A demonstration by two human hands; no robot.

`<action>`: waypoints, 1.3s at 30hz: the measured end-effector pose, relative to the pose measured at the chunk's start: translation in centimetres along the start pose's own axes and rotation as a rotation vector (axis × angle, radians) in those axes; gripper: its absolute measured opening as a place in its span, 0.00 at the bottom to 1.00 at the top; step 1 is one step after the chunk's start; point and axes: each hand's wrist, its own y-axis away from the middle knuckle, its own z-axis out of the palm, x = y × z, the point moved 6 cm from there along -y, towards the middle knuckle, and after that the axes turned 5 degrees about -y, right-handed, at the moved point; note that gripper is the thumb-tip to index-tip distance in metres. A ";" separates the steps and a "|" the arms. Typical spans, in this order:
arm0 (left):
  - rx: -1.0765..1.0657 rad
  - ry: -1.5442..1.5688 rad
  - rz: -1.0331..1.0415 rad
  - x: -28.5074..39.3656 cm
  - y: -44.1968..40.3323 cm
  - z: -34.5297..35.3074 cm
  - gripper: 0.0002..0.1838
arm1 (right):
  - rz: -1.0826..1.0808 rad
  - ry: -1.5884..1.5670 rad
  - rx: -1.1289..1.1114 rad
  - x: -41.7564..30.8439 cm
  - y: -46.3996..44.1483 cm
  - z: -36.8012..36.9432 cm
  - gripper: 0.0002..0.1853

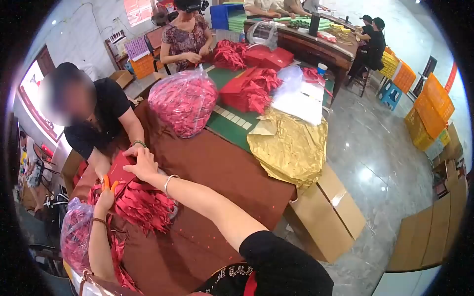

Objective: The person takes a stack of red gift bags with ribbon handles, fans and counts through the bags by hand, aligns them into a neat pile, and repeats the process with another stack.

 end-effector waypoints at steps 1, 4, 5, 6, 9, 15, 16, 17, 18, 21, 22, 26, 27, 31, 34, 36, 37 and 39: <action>0.050 -0.087 0.058 -1.6 -0.9 1.7 0.21 | -0.128 -0.123 -0.039 0.1 -0.4 0.1 0.33; 0.046 0.002 0.066 -0.4 -0.8 0.1 0.23 | -0.097 -0.459 -0.040 1.1 -1.9 -2.6 0.29; -0.014 0.190 0.013 0.6 -0.5 -0.8 0.22 | -0.115 -0.550 0.027 3.3 -3.1 -4.2 0.26; -0.064 0.197 -0.022 1.0 -0.6 -1.3 0.22 | -0.070 -0.470 0.093 5.3 -4.0 -6.8 0.24; -0.087 -0.005 -0.019 0.9 -1.7 -1.0 0.22 | 0.081 -0.581 0.262 14.8 -7.2 -15.7 0.22; 0.102 0.150 -0.149 4.6 2.2 -8.8 0.26 | 0.386 -0.538 0.734 30.0 -11.3 -31.9 0.37; 0.251 -0.016 0.009 3.9 2.8 -9.5 0.23 | 0.381 -0.604 0.727 30.8 -12.2 -32.8 0.38; 0.150 -0.122 -0.242 5.7 3.7 -12.2 0.20 | 0.378 -0.665 0.721 31.7 -13.3 -33.8 0.39; 0.242 -0.303 -0.356 9.1 4.8 -15.7 0.18 | 0.391 -0.657 0.725 31.9 -14.0 -34.7 0.39; 0.486 0.079 -0.017 20.5 3.9 -19.2 0.16 | 0.445 -0.944 0.482 30.5 -14.6 -34.0 0.40; 0.535 0.300 0.205 24.5 2.6 -19.4 0.17 | 0.478 -1.127 0.540 29.9 -14.4 -33.5 0.40; 0.245 0.265 0.643 38.8 -8.0 -14.0 0.17 | 0.454 -1.380 0.570 28.0 -14.4 -32.1 0.38; 0.231 0.331 0.706 41.4 -12.0 -12.4 0.17 | 0.455 -1.378 0.608 28.0 -14.7 -32.2 0.37; 0.392 0.481 0.675 48.3 -27.7 -6.8 0.20 | 0.501 -1.285 0.590 27.1 -14.8 -32.2 0.26; 0.435 0.569 0.556 50.4 -31.8 -5.9 0.20 | 0.447 -1.194 0.539 26.5 -14.9 -32.5 0.26; 0.314 0.669 0.530 51.0 -32.1 -5.8 0.20 | 0.385 -1.162 0.475 26.3 -15.0 -32.6 0.27; 0.199 0.766 0.501 51.3 -32.4 -5.1 0.20 | 0.397 -1.163 0.479 26.5 -15.0 -32.6 0.27; 0.196 0.732 0.542 51.7 -32.9 -3.6 0.19 | 0.380 -1.201 0.522 26.5 -15.1 -32.7 0.30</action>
